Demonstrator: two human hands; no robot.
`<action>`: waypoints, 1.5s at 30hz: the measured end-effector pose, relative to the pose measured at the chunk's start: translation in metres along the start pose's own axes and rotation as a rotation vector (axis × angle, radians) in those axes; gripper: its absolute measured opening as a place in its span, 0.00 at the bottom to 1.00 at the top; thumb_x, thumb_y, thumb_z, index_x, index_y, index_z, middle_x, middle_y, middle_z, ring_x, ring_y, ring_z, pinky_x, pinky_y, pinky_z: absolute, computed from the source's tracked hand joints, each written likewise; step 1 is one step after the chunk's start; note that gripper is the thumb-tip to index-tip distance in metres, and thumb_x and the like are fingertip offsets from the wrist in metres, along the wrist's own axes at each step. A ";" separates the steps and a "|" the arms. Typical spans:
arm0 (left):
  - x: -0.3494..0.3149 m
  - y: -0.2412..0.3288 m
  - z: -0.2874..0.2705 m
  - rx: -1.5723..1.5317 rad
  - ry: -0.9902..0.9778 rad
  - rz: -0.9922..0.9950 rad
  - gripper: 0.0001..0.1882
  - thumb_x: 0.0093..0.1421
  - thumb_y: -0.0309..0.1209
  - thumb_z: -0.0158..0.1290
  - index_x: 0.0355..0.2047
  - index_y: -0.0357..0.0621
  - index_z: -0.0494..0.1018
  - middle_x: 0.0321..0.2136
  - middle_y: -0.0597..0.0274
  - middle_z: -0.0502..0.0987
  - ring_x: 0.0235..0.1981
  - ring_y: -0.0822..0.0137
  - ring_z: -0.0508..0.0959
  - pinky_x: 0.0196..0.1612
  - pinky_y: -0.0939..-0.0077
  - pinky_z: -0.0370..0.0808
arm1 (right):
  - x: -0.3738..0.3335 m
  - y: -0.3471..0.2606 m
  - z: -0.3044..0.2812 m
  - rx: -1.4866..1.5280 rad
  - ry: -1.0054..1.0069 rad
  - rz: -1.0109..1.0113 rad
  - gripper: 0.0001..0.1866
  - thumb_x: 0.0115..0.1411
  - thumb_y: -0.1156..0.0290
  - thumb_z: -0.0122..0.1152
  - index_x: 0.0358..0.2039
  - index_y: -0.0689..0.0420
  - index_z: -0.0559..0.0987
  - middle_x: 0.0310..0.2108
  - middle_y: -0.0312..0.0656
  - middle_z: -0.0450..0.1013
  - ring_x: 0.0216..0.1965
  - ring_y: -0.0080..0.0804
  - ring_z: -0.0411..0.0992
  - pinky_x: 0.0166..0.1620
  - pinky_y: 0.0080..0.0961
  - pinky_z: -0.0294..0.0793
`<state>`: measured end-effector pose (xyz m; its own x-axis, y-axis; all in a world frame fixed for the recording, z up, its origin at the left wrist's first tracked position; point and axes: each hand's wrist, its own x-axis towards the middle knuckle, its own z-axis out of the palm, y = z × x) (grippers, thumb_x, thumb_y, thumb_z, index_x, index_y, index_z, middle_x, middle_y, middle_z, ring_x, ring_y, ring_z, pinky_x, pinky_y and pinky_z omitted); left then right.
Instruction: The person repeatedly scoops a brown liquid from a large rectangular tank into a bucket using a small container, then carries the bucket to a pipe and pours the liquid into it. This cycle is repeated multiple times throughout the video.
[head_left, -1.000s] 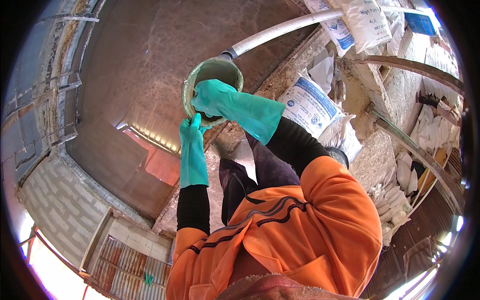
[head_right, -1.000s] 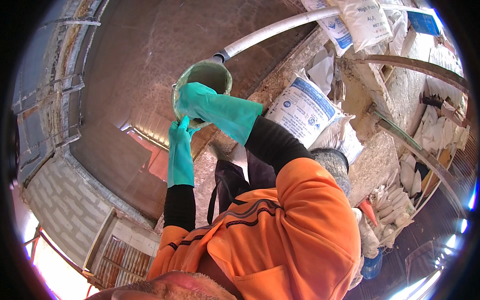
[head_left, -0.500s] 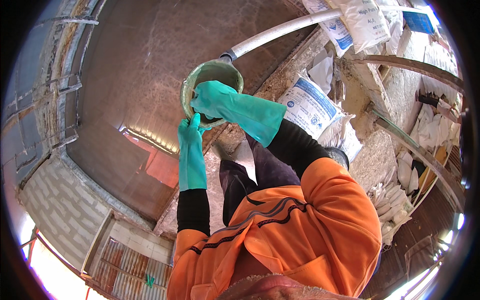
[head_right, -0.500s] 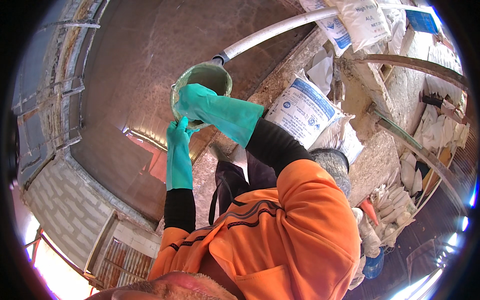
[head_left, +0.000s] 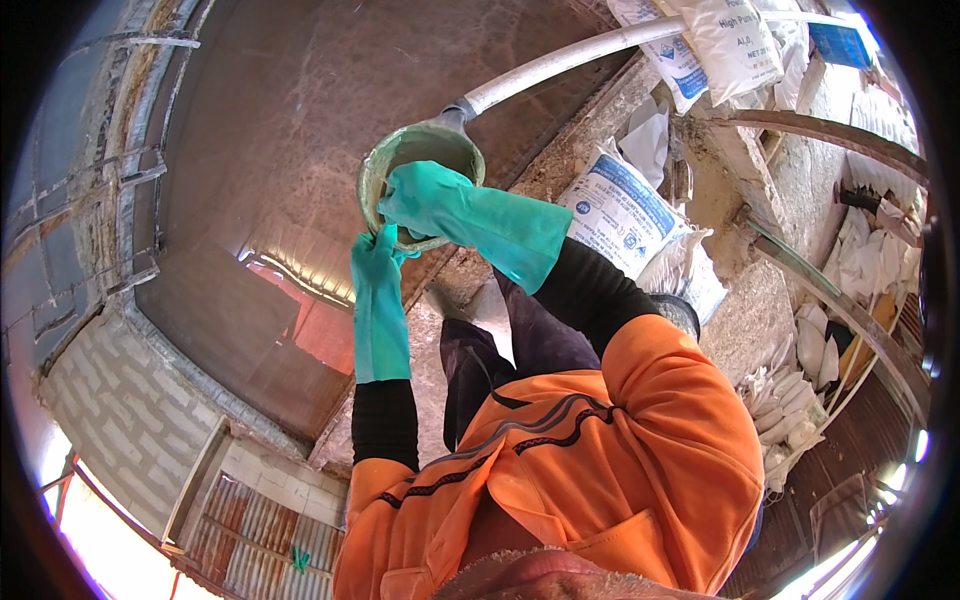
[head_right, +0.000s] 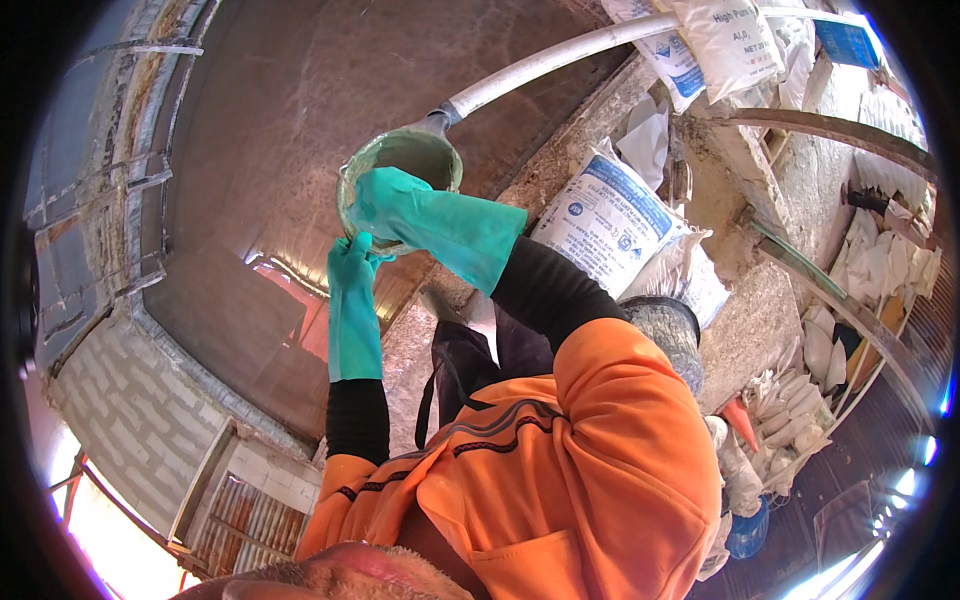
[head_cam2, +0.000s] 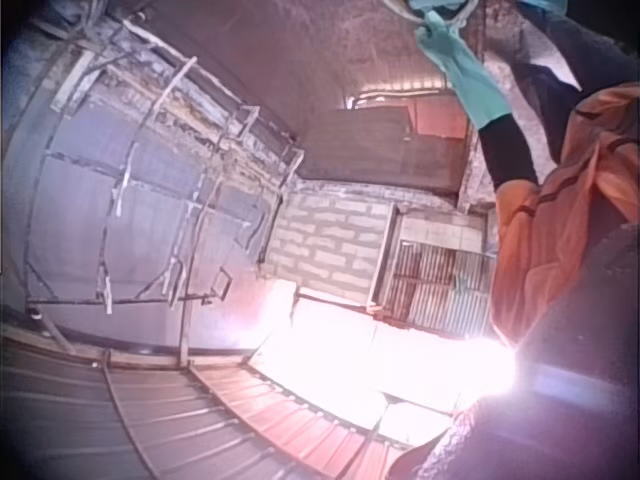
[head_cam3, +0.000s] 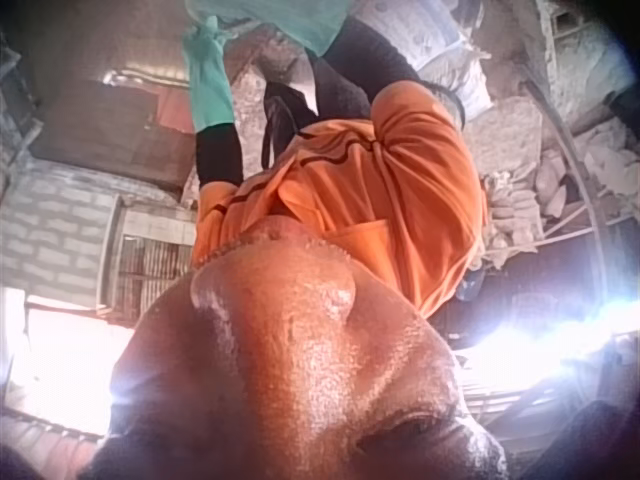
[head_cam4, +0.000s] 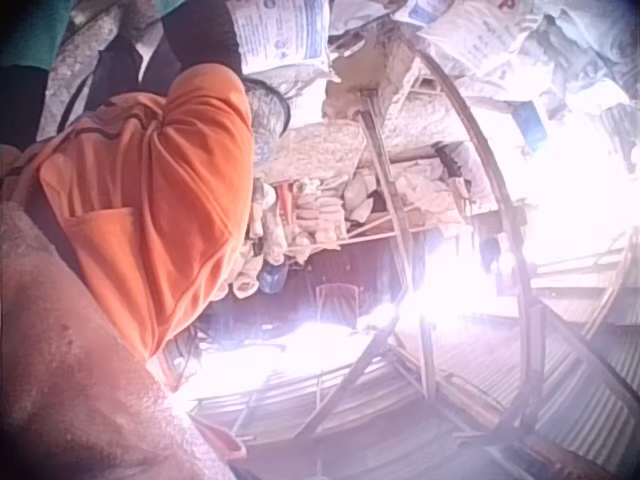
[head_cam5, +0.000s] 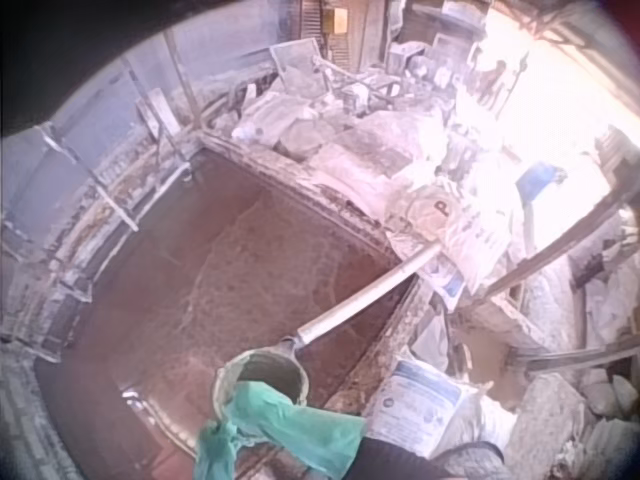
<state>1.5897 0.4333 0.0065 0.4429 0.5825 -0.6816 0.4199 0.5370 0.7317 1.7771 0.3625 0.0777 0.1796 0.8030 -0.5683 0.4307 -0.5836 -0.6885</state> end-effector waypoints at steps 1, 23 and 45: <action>-0.002 0.003 0.002 0.002 0.008 0.004 0.16 0.64 0.35 0.58 0.31 0.33 0.69 0.27 0.56 0.77 0.24 0.67 0.79 0.27 0.72 0.79 | 0.000 0.001 0.001 0.016 0.008 0.000 0.19 0.58 0.58 0.55 0.41 0.60 0.81 0.37 0.51 0.79 0.39 0.48 0.78 0.45 0.41 0.76; 0.000 0.028 0.017 0.001 0.042 0.028 0.13 0.65 0.33 0.57 0.30 0.36 0.69 0.22 0.66 0.71 0.20 0.78 0.68 0.22 0.78 0.68 | -0.004 0.000 -0.014 0.270 0.026 0.144 0.17 0.58 0.58 0.57 0.42 0.55 0.82 0.36 0.45 0.80 0.39 0.42 0.78 0.46 0.37 0.76; 0.008 0.050 0.053 0.057 0.004 0.110 0.10 0.65 0.28 0.56 0.39 0.32 0.69 0.33 0.53 0.78 0.30 0.66 0.80 0.33 0.72 0.80 | -0.013 0.028 -0.022 0.468 0.135 0.085 0.14 0.60 0.62 0.60 0.39 0.57 0.83 0.31 0.42 0.79 0.32 0.32 0.79 0.38 0.28 0.79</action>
<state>1.6562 0.4322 0.0369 0.4860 0.6383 -0.5970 0.4129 0.4344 0.8005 1.8062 0.3384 0.0758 0.3230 0.7405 -0.5893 -0.0286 -0.6147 -0.7882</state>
